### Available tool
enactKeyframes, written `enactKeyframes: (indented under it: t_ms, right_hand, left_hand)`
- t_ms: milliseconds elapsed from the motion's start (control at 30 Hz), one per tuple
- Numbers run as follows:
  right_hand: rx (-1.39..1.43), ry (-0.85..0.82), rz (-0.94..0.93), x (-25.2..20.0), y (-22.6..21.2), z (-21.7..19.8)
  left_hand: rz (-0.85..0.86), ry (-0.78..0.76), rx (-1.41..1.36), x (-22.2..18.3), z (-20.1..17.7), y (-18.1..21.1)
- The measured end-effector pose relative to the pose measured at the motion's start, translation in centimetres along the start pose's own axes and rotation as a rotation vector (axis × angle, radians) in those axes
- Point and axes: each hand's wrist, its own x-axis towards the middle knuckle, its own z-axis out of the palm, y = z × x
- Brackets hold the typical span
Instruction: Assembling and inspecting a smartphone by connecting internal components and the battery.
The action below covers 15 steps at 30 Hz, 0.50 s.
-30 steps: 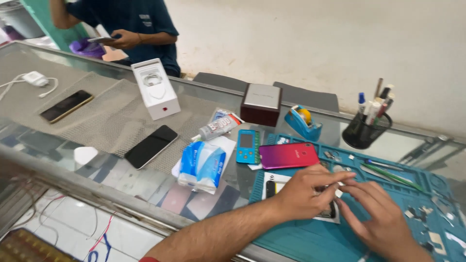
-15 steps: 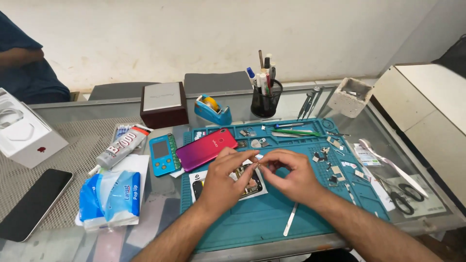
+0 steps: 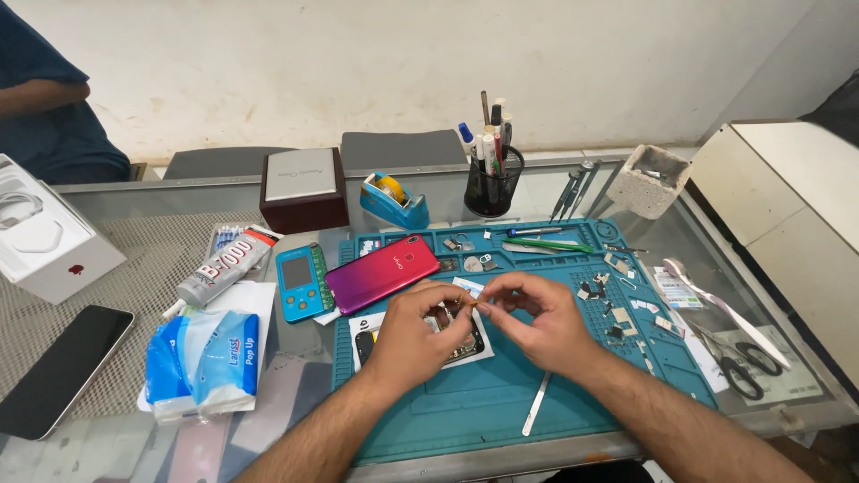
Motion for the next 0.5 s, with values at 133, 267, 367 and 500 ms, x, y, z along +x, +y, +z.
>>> enactKeyframes:
  t_ms: [133,267,367,500]
  right_hand:
    - [-0.017,-0.013,0.022,0.2,0.5,-0.2]
    - [0.019,-0.127,0.034,0.6,-0.3,-0.3]
    - [0.012,-0.169,-0.013,0.6,-0.9,-0.2]
    - [0.003,-0.165,-0.064,0.8,-0.9,-0.6]
  left_hand:
    - [-0.103,-0.011,-0.139,0.1,0.1,0.4]
    - [-0.16,-0.106,-0.34,0.3,-0.1,-0.8]
    - [-0.164,-0.169,-0.377,0.3,-0.2,-1.0]
    - [-0.127,-0.172,-0.283,0.2,-0.3,-0.8]
